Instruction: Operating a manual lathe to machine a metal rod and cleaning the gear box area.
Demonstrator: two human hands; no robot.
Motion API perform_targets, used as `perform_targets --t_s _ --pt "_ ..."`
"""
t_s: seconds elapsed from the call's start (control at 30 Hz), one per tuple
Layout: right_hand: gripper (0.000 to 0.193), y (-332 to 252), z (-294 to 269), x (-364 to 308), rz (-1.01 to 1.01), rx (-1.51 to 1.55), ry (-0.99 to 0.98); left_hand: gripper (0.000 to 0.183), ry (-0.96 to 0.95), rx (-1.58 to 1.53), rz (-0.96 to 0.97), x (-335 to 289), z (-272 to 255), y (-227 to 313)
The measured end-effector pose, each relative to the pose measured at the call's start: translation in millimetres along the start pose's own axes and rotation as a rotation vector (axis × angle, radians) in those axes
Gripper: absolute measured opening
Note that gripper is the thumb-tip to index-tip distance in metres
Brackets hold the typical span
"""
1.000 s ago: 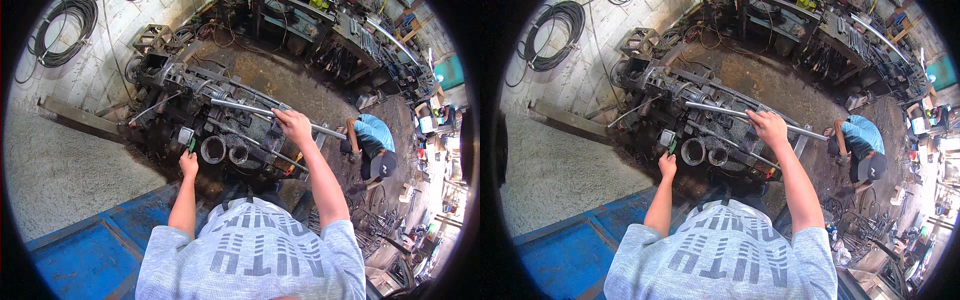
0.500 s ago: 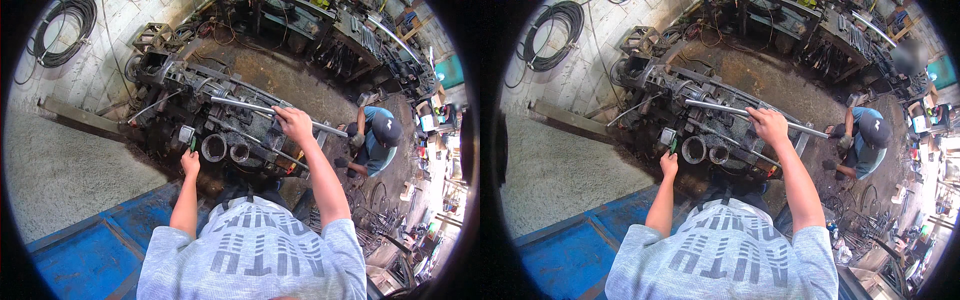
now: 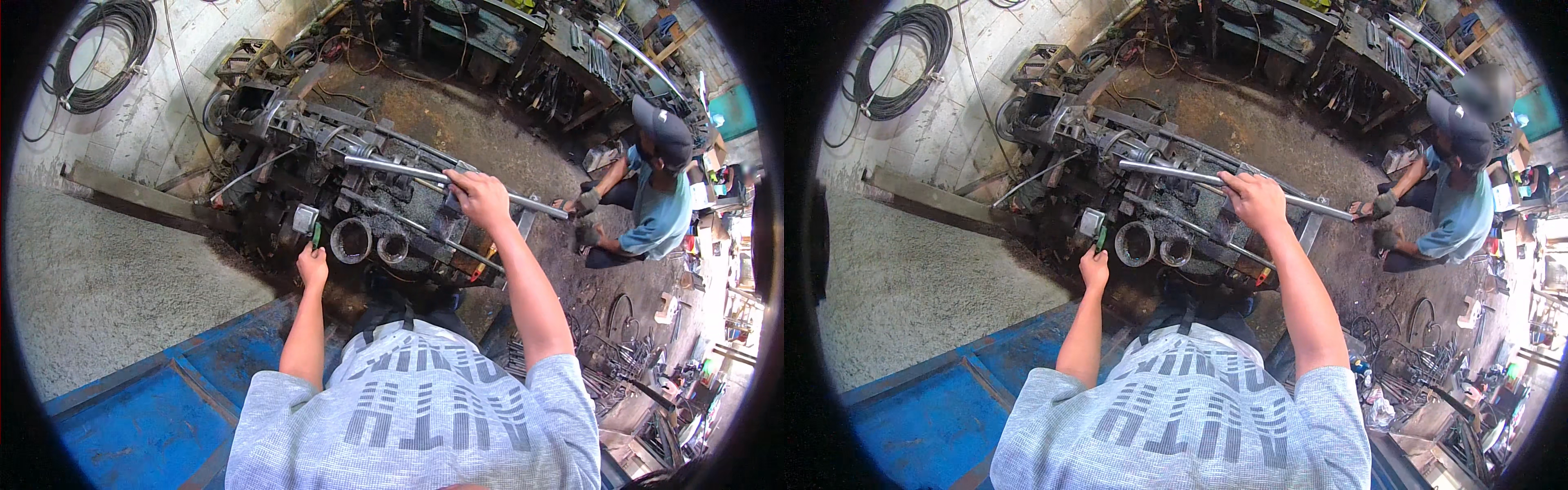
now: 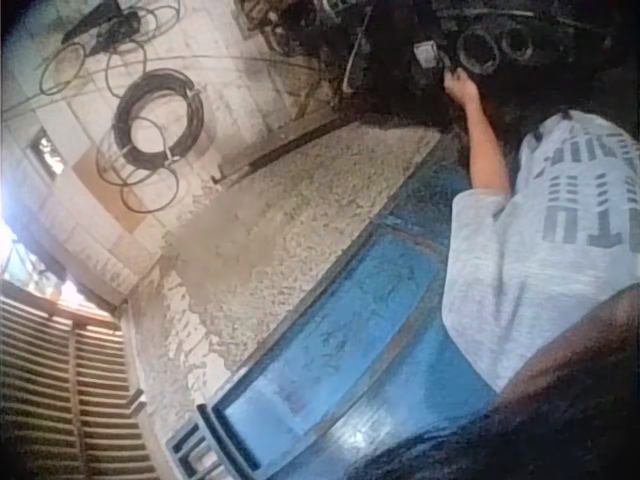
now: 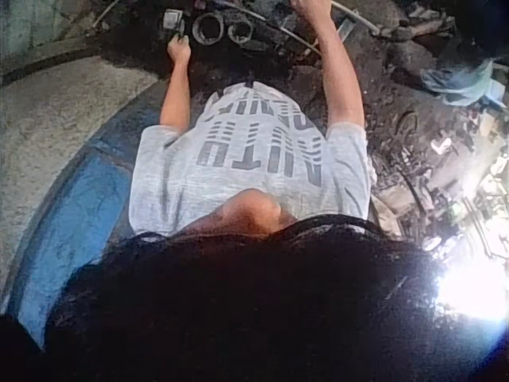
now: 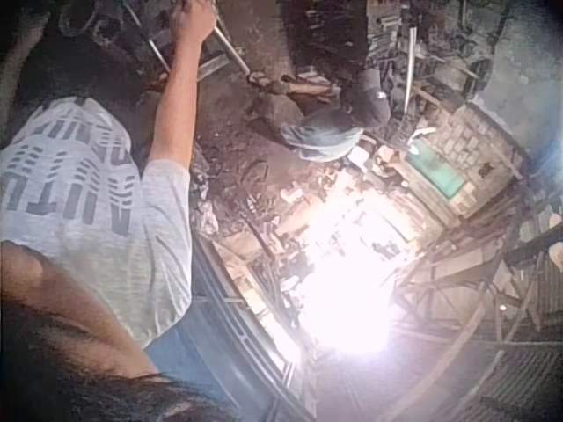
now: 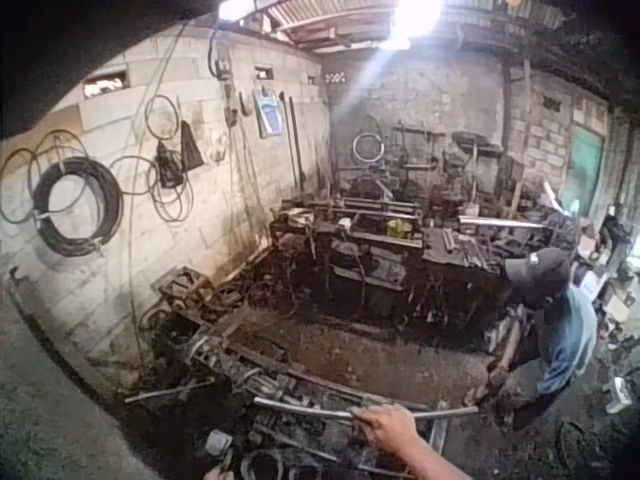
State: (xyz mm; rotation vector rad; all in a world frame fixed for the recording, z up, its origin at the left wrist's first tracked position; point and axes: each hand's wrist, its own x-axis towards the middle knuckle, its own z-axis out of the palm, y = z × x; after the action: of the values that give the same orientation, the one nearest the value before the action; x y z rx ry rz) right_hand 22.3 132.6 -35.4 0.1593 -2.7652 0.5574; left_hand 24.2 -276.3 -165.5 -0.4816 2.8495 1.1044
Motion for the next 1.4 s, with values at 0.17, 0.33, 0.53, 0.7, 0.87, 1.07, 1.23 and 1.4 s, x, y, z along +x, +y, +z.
perform_targets --t_s 0.17,0.33,0.53,0.7,0.87,1.07,1.23,1.4 --pt "0.026 -4 -2 1 0.022 -0.011 -0.023 0.043 -0.006 -0.041 -0.013 -3 -4 5" --pt "0.026 -4 -3 0 0.028 -0.010 -0.028 0.042 -0.011 -0.023 -0.019 -1 -5 3" --pt "0.026 -1 4 0 -0.003 -0.016 0.012 0.042 0.008 -0.017 0.020 0 -3 3" --pt "0.026 -2 5 0 0.006 -0.035 0.021 0.036 -0.025 0.032 0.020 1 -6 4" --pt "0.026 -2 3 1 -0.006 -0.026 0.018 0.036 -0.017 0.014 -0.008 -1 -6 8" --pt "0.027 -4 4 3 -0.002 -0.044 -0.001 0.039 -0.016 0.004 -0.024 -5 -9 16" --pt "0.028 -3 6 2 0.005 -0.042 -0.002 0.042 -0.010 0.015 -0.005 -5 -10 13" --pt "0.028 -1 7 1 0.002 -0.033 -0.009 0.043 0.035 -0.001 0.017 -4 -4 7"
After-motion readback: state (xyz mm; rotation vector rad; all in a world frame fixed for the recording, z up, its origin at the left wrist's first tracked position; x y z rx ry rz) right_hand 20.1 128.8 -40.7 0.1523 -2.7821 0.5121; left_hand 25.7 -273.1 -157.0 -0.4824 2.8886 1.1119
